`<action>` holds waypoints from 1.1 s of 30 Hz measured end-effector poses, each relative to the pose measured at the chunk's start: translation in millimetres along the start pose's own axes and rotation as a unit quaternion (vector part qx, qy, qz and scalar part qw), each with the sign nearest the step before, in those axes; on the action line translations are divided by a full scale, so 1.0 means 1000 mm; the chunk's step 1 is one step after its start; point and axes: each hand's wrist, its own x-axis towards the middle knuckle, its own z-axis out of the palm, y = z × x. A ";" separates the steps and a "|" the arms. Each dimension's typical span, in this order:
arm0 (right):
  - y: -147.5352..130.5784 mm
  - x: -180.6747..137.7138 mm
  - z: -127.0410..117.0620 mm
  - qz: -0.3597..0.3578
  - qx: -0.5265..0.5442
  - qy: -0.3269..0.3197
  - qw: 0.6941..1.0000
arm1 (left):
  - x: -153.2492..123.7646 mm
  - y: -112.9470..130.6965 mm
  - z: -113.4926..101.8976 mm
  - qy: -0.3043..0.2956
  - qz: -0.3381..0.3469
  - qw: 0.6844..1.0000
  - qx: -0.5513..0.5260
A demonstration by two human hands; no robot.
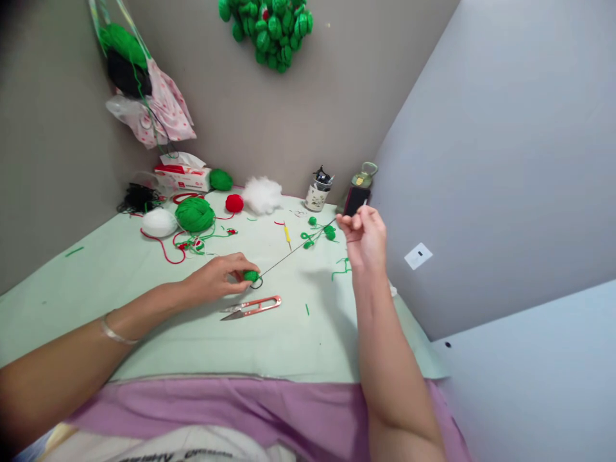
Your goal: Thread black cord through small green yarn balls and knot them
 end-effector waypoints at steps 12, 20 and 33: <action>0.002 0.018 -0.025 -0.019 -0.016 0.055 0.998 | 0.003 0.009 0.002 -0.004 -0.080 0.968 -0.237; 0.000 -0.029 0.037 0.046 -0.097 -0.102 0.989 | 0.007 0.007 -0.009 0.024 -0.088 0.923 -0.373; 0.023 -0.095 0.081 0.159 -0.262 -0.300 0.903 | 0.007 -0.001 -0.019 0.099 -0.085 0.937 -0.325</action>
